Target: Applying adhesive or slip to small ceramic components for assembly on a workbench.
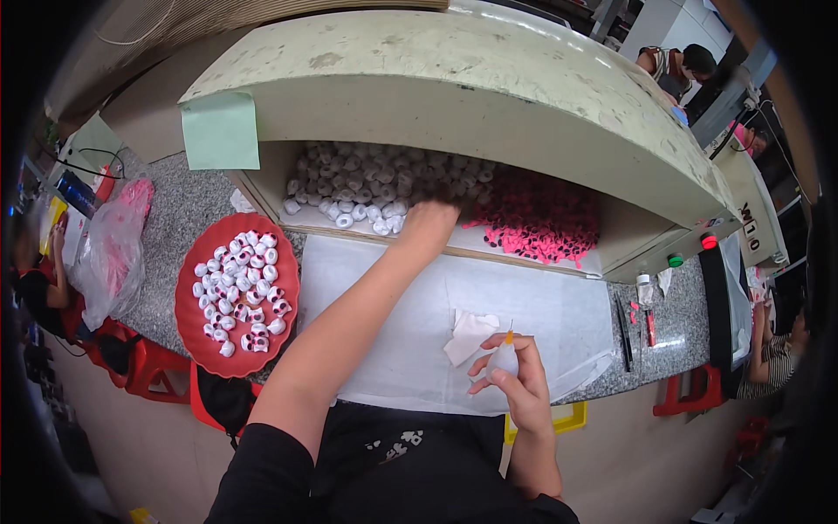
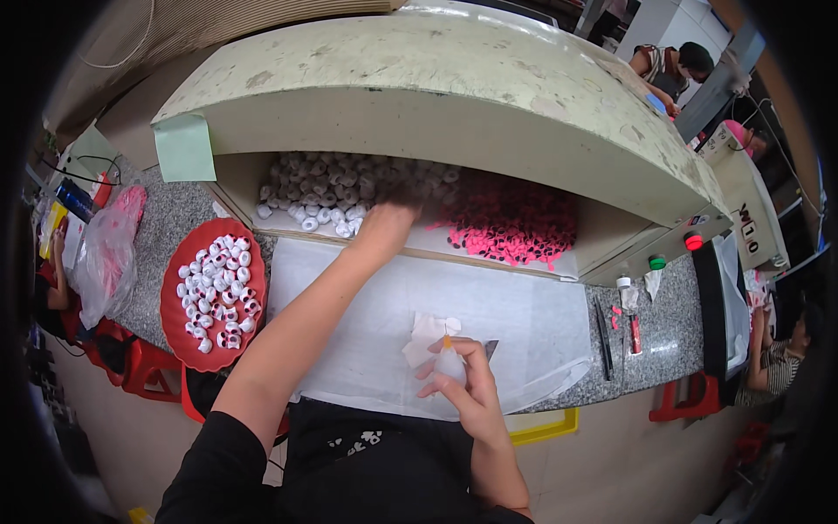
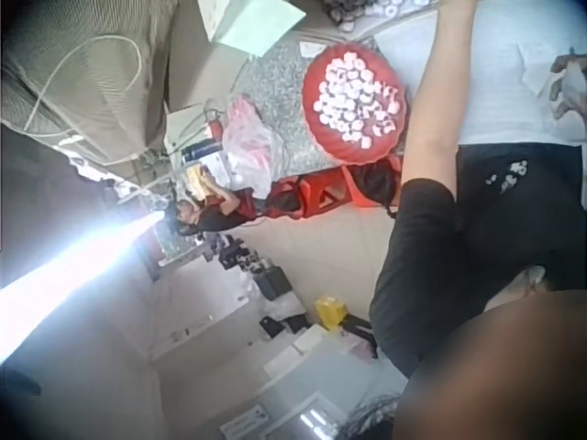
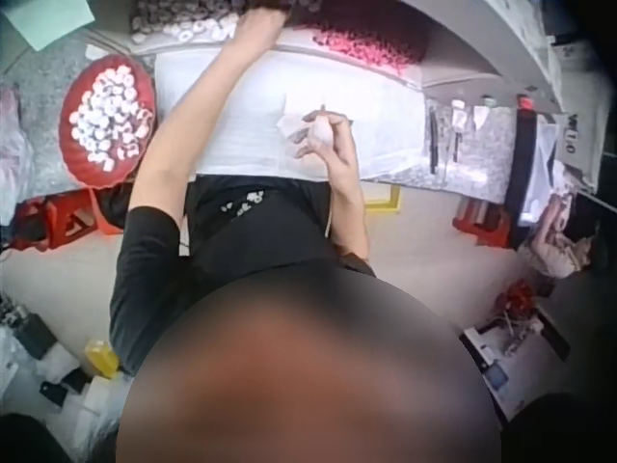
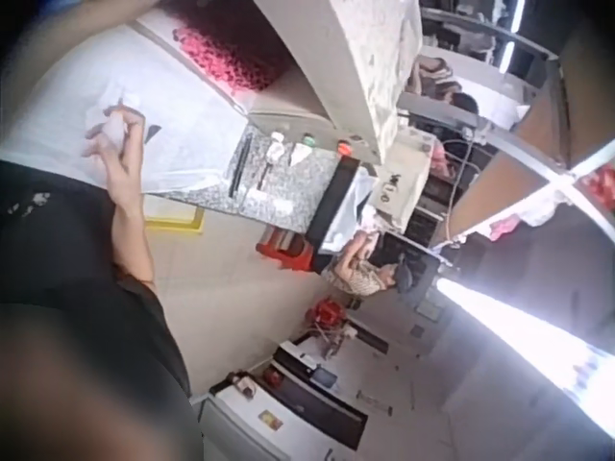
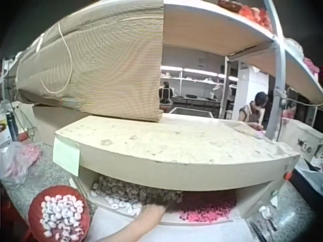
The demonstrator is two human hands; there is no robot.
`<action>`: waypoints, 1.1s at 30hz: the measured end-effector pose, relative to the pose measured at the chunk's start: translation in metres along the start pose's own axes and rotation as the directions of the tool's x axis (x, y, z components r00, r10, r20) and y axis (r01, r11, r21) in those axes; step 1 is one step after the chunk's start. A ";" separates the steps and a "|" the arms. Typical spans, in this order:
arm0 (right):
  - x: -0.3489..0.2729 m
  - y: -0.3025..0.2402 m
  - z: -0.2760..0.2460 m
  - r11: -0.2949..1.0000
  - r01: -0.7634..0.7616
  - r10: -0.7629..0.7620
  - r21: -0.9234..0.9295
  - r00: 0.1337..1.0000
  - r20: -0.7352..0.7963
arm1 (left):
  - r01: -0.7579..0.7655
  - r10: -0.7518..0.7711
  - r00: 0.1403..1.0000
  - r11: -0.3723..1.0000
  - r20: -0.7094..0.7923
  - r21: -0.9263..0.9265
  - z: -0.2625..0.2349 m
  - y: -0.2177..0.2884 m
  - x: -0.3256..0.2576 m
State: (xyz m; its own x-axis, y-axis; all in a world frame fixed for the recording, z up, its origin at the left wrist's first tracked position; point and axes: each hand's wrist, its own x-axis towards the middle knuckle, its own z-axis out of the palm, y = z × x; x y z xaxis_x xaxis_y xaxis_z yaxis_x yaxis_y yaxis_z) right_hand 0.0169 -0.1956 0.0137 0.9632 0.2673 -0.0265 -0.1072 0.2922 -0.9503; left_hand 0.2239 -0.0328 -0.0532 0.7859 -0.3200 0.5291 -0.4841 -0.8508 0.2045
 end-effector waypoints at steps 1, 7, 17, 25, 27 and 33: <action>0.000 0.002 0.000 0.999 -0.008 0.008 0.032 1.000 -0.017 | 0.032 -0.029 0.997 0.998 0.066 -0.054 -0.003 0.003 0.000; 0.005 0.002 0.013 0.997 0.000 0.000 0.077 1.000 -0.001 | 0.060 -0.050 0.997 0.984 0.064 -0.167 -0.013 0.003 -0.003; 0.002 -0.005 0.019 0.993 0.113 -0.116 -0.027 0.975 -0.190 | 0.410 -0.196 0.902 0.113 0.385 -0.905 -0.109 0.040 -0.073; 0.009 -0.010 0.035 0.900 0.425 -0.426 -0.093 0.819 -0.385 | 0.290 -0.335 0.820 -0.457 0.465 -0.841 -0.133 0.073 -0.137; 0.008 -0.008 0.038 0.822 0.506 -0.568 -0.263 0.761 -0.314 | 0.200 -0.459 0.796 -0.416 0.395 -0.887 -0.132 0.080 -0.141; 0.000 -0.007 0.050 0.620 0.641 -0.743 -0.452 0.665 -0.076 | 0.190 -0.381 0.839 -0.465 0.390 -0.864 -0.135 0.082 -0.150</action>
State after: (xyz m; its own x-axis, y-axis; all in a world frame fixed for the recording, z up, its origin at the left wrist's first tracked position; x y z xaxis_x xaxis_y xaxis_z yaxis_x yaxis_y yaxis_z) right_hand 0.0056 -0.1517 0.0360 0.7388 -0.1091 0.6650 0.6626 -0.0622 -0.7464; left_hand 0.0145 0.0017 -0.0042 0.9933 -0.1067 0.0450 0.0422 0.6955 0.7173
